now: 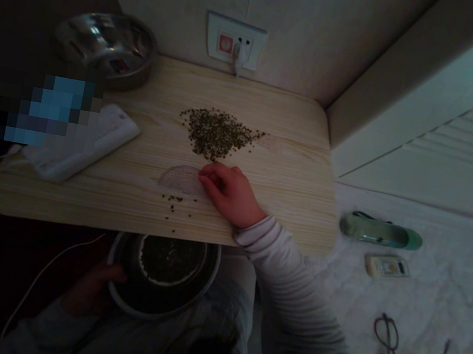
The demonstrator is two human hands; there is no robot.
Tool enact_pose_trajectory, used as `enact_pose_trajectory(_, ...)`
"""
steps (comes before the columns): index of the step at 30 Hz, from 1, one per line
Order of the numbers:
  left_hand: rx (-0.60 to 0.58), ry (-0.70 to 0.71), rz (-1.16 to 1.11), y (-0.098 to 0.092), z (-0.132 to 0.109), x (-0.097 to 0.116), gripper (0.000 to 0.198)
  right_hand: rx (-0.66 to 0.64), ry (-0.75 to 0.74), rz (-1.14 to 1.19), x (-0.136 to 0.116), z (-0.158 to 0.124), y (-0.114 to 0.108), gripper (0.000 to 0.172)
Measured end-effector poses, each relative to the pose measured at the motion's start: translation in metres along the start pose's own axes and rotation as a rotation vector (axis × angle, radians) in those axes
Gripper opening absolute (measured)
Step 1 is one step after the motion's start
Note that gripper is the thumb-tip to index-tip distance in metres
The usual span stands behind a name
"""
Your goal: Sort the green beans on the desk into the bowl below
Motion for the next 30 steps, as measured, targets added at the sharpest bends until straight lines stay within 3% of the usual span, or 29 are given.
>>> enact_pose_trajectory(7, -0.023, 0.009, -0.026, 0.003, 0.000, 0.001, 0.018, -0.029, 0.014, 0.054, 0.001, -0.010, 0.000, 0.016)
enact_pose_trajectory(13, -0.023, 0.020, -0.093, 0.006, -0.001, 0.003, 0.059, -0.057, 0.001, 0.027, -0.004, -0.019, 0.001, 0.014)
enact_pose_trajectory(18, -0.010, -0.006, -0.064, 0.005, -0.001, 0.001, 0.051, -0.048, -0.009, -0.006, -0.006, -0.020, 0.001, 0.015)
enact_pose_trajectory(26, -0.034, 0.040, -0.103, 0.009, 0.000, 0.004, 0.073, -0.085, -0.056, -0.036, -0.013, -0.023, 0.004, 0.013)
enact_pose_trajectory(30, -0.037, 0.021, -0.059, 0.010, -0.002, 0.005, 0.060, -0.087, -0.070, -0.031, -0.018, -0.031, 0.005, 0.011)
Point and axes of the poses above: each hand's wrist, its own z-axis towards the middle knuckle, its own y-axis out of the palm, x = y × z, the point moved 7 cm from there along z, towards the middle knuckle, and after that the axes turned 2 degrees about -y, right-handed, at the moved point
